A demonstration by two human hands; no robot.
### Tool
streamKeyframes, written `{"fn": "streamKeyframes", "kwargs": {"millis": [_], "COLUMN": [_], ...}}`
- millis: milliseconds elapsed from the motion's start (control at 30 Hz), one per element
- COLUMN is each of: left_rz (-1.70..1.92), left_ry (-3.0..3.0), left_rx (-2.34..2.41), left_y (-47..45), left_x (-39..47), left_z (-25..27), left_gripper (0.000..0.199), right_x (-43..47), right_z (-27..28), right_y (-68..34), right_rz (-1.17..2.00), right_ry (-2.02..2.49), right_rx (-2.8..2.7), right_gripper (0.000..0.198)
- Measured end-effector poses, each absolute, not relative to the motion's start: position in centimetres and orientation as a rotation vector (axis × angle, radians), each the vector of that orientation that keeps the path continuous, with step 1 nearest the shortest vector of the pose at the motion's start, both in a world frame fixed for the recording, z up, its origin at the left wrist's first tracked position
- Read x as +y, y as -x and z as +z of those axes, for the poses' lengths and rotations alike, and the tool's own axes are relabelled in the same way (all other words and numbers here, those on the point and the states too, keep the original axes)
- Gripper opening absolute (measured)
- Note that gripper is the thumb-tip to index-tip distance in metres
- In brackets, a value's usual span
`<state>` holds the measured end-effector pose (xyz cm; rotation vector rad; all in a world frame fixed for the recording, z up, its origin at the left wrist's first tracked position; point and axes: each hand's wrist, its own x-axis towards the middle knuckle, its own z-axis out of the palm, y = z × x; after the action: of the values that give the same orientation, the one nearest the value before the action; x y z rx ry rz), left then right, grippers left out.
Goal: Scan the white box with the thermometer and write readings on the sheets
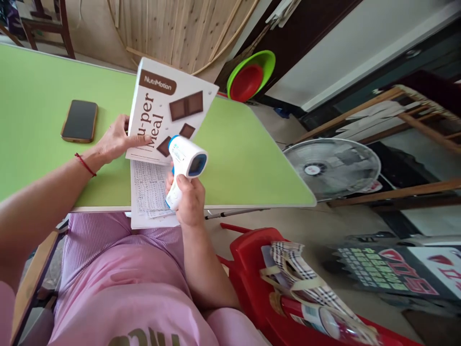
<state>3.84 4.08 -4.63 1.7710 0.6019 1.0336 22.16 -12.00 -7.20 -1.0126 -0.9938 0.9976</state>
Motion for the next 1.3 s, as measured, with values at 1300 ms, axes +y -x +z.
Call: {"fn": "streamKeyframes", "kwargs": {"millis": [1300], "left_rz": [0.867], "left_ry": [-1.679], "left_rx": [0.423], "left_y": [-4.8], "left_x": [3.9], "left_z": [-3.7], "left_gripper": [0.059], "right_x": [-11.8], "right_z": [-8.2], "right_y": [-22.9], "right_rz": [1.184], "right_ry": [1.06], "right_rx": [-0.961], "right_gripper": [0.058]}}
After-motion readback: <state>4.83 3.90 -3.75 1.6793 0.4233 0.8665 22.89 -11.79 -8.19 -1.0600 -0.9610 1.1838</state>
